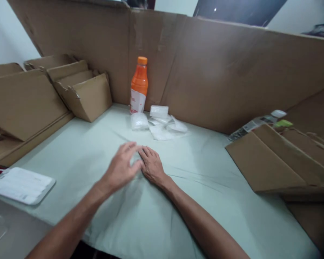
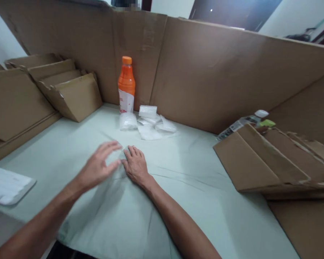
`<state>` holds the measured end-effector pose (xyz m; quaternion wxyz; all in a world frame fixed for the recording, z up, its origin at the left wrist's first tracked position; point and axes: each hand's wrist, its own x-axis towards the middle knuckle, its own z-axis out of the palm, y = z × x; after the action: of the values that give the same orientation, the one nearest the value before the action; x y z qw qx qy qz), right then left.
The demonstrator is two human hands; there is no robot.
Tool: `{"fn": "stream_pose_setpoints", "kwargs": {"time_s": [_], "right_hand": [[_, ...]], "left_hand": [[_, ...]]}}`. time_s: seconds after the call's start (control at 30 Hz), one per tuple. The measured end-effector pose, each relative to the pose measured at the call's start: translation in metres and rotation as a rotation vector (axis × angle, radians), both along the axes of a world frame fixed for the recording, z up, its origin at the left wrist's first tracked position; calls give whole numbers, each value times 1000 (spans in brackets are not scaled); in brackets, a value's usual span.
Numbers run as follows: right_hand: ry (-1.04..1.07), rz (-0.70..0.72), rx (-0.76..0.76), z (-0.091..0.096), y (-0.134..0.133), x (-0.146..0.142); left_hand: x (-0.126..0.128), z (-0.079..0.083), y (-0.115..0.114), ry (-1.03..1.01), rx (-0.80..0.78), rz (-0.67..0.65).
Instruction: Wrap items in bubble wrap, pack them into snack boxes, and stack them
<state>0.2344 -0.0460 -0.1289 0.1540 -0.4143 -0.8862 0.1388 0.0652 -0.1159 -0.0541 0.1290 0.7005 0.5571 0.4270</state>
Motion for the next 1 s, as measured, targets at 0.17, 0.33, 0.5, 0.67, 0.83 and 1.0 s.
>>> {"fn": "stream_pose_setpoints", "kwargs": {"time_s": [0.17, 0.33, 0.5, 0.67, 0.83, 1.0], "right_hand": [[-16, 0, 41, -2, 0, -12], [3, -2, 39, -7, 4, -7], [49, 8, 63, -17, 8, -5], [70, 19, 122, -23, 14, -3], [97, 27, 123, -25, 16, -4], [295, -7, 33, -19, 19, -6]], "left_hand": [[-111, 62, 88, 150, 103, 575], [-177, 93, 139, 194, 4, 682], [-201, 87, 144, 178, -136, 664], [-166, 71, 102, 196, -31, 680], [-110, 53, 5, 211, 205, 526], [-80, 32, -98, 100, 365, 441]]}}
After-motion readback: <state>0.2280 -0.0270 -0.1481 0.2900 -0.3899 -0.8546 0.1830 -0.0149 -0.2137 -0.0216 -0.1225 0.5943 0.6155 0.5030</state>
